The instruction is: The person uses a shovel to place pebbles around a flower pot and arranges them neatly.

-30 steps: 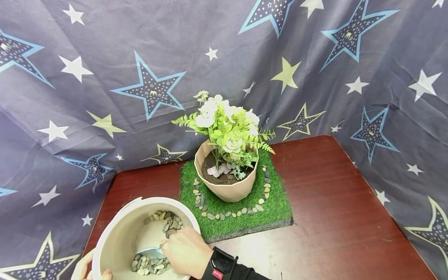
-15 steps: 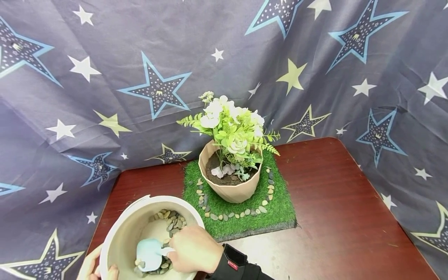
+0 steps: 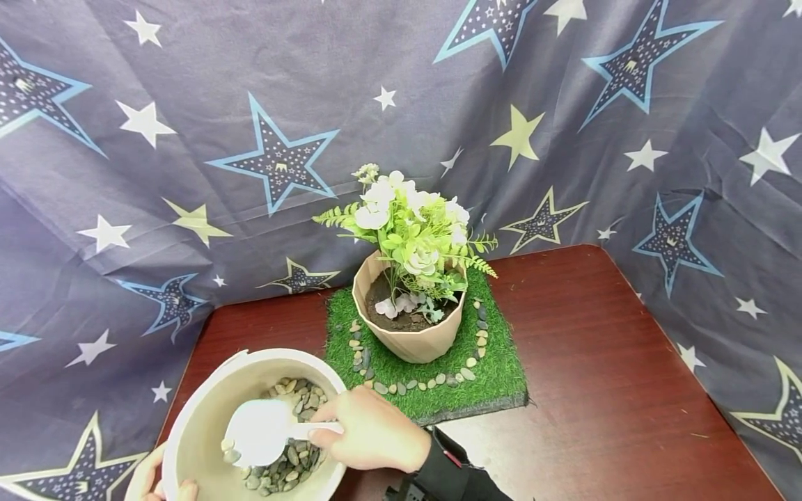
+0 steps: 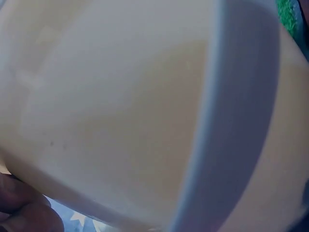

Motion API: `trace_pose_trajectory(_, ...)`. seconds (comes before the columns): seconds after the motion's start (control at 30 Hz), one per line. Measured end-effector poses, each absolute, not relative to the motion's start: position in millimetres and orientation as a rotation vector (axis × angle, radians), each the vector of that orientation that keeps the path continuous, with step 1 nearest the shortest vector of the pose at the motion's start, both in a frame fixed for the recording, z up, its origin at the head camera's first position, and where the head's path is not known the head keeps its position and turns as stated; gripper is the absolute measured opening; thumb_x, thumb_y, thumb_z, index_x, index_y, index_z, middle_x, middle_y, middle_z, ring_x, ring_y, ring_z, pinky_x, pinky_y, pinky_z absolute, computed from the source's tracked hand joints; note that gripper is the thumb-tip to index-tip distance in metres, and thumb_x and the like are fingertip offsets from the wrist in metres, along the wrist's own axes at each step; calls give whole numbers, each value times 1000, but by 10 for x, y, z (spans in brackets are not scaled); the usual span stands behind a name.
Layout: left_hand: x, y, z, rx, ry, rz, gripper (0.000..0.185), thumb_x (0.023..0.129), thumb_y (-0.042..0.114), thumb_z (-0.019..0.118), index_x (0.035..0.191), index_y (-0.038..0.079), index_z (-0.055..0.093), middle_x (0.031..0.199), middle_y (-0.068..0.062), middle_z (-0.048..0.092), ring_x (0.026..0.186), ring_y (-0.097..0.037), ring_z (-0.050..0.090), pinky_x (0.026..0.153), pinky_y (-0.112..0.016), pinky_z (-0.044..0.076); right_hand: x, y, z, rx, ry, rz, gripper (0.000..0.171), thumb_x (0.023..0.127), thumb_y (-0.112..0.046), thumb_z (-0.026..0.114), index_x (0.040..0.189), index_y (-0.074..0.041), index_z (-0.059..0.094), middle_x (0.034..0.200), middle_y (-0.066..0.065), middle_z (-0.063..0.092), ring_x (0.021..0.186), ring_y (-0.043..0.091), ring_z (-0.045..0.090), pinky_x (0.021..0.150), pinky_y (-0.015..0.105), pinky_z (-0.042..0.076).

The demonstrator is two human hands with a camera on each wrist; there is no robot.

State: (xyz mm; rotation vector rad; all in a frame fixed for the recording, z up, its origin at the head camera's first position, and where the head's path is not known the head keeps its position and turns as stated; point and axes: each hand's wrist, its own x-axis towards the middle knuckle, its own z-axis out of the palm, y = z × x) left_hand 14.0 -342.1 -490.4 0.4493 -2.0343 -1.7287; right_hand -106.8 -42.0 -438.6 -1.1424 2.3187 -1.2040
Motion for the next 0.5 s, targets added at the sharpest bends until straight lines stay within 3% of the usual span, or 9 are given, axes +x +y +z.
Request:
trace_pose_trajectory(0.07, 128, -3511, -4921, 527, -2031, -1744, 75, 80, -25, 46, 122, 36, 59, 89, 18, 73, 73, 3, 70, 51, -19, 58, -1088, -340, -4347, -1088, 2315, -1262, 19, 104, -27, 61, 109, -26, 80, 79, -19, 65, 68, -6, 49, 69, 13, 41)
trace_pose_trajectory(0.2, 82, -3662, -4955, 737, -2011, -1684, 72, 78, -22, 48, 113, 39, 59, 77, 18, 70, 62, 2, 68, 48, -18, 56, -1124, -166, -4263, -992, 2304, -1362, 18, 104, -25, 60, 100, -22, 78, 65, -16, 45, 56, -2, 34, 54, 15, 28)
trace_pose_trajectory(0.33, 95, -3852, -5012, 762, -2084, -1670, 70, 77, -19, 49, 109, 43, 56, 73, 18, 67, 59, 2, 66, 48, -16, 55, -1139, -9, -4204, -875, 2376, -1359, 18, 104, -27, 60, 101, -22, 77, 62, -15, 41, 53, 0, 32, 52, 17, 28)
trace_pose_trajectory(0.5, 149, -4141, -5112, 681, -2230, -1725, 70, 82, -15, 54, 106, 50, 52, 76, 18, 65, 63, 0, 65, 50, -19, 56, -1184, 62, -4255, -766, 2511, -1330, 17, 103, -27, 62, 105, -21, 78, 63, -15, 49, 53, -1, 39, 54, 21, 38)
